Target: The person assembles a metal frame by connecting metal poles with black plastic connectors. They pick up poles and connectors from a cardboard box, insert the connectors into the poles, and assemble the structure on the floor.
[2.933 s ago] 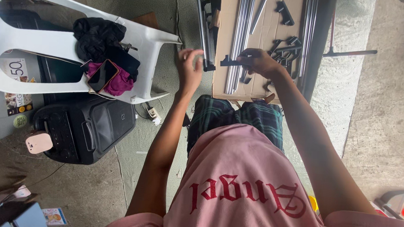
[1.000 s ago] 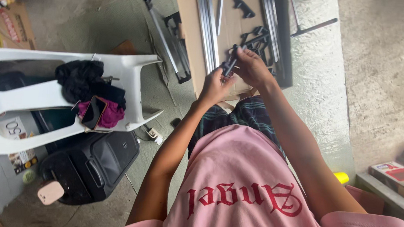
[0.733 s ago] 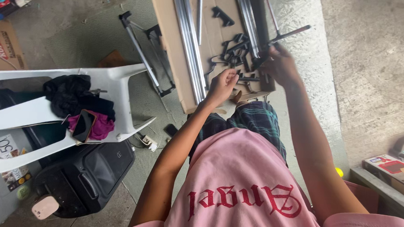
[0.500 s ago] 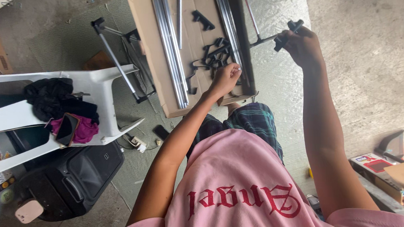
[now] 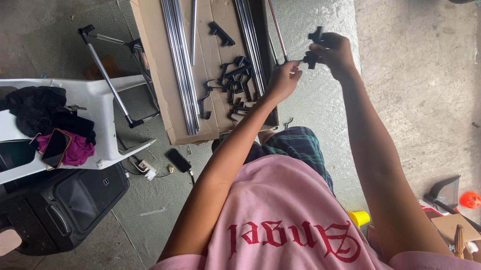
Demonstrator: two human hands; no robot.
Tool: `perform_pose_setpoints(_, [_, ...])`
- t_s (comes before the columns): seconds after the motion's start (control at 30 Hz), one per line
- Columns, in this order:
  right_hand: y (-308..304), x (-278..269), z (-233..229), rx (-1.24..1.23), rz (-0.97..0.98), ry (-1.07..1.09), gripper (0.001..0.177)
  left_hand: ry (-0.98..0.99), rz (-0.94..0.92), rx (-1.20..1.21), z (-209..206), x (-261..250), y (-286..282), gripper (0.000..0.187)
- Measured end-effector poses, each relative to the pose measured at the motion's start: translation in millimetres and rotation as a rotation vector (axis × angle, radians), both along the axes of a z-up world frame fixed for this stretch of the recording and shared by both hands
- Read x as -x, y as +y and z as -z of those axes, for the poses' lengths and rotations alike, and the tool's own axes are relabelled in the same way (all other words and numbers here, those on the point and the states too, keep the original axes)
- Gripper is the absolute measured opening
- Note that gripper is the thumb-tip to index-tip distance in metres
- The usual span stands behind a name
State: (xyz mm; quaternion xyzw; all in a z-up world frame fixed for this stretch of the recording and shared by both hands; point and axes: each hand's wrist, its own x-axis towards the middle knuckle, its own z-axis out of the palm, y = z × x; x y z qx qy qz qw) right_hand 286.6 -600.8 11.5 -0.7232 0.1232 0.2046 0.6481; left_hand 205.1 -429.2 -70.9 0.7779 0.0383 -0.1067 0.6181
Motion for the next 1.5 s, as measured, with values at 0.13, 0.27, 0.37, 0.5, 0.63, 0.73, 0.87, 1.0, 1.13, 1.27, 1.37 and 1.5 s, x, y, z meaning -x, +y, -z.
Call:
perform_pose_setpoints(0.13, [14.2,-3.8,-8.7,0.309,-0.173,-0.106,0.032,0.026,-0.021,-0.030,11.5,-9.0,-23.4,0.046])
perform_pose_setpoints(0.27, [21.1,-1.9,-17.6,0.465,-0.230,-0.219,0.026,0.051,-0.010,0.058,11.0,-8.3,-27.2,0.054])
perform_pose_setpoints(0.37, [24.3,-2.6,-16.3,0.560,-0.227,-0.238,0.027,0.079,-0.017,0.168,15.4,-7.5,-30.0,0.049])
perform_pose_setpoints(0.5, [29.1,-0.1,-6.3,0.505,-0.214,-0.308,0.027,-0.051,-0.050,0.451,33.4,-10.0,-41.6,0.032])
perform_pose_setpoints(0.63, [30.2,-0.4,2.8,0.644,-0.235,-0.361,0.028,0.024,-0.081,0.232,23.3,-10.4,-39.2,0.028])
perform_pose_setpoints(0.73, [23.9,-1.1,5.1,0.649,-0.263,-0.350,0.026,0.086,-0.072,0.127,5.5,-12.8,-37.0,0.026])
perform_pose_setpoints(0.87, [11.2,1.1,-0.6,0.572,-0.272,0.052,0.026,0.122,-0.055,0.257,-8.7,-14.0,-34.5,0.027])
perform_pose_setpoints(1.0, [12.7,-3.1,7.6,0.775,-0.499,-0.026,0.039,0.197,-0.068,0.227,-16.6,-12.4,-33.1,0.023])
perform_pose_setpoints(1.13, [19.3,-15.1,17.0,1.057,-0.746,-0.093,0.049,0.172,-0.150,0.239,-18.1,-9.2,-40.3,0.030])
perform_pose_setpoints(1.27, [22.8,-22.0,13.0,0.997,-0.724,0.052,0.038,0.245,-0.133,0.194,-22.0,-7.7,-37.0,0.021])
perform_pose_setpoints(1.37, [17.8,-4.0,4.0,0.725,-0.430,0.051,0.021,0.280,-0.165,0.171,-17.0,0.2,-37.3,0.025])
perform_pose_setpoints(1.5, [11.7,6.5,-1.7,0.525,-0.263,0.049,0.017,0.273,-0.197,0.095,8.5,9.6,-35.4,0.031])
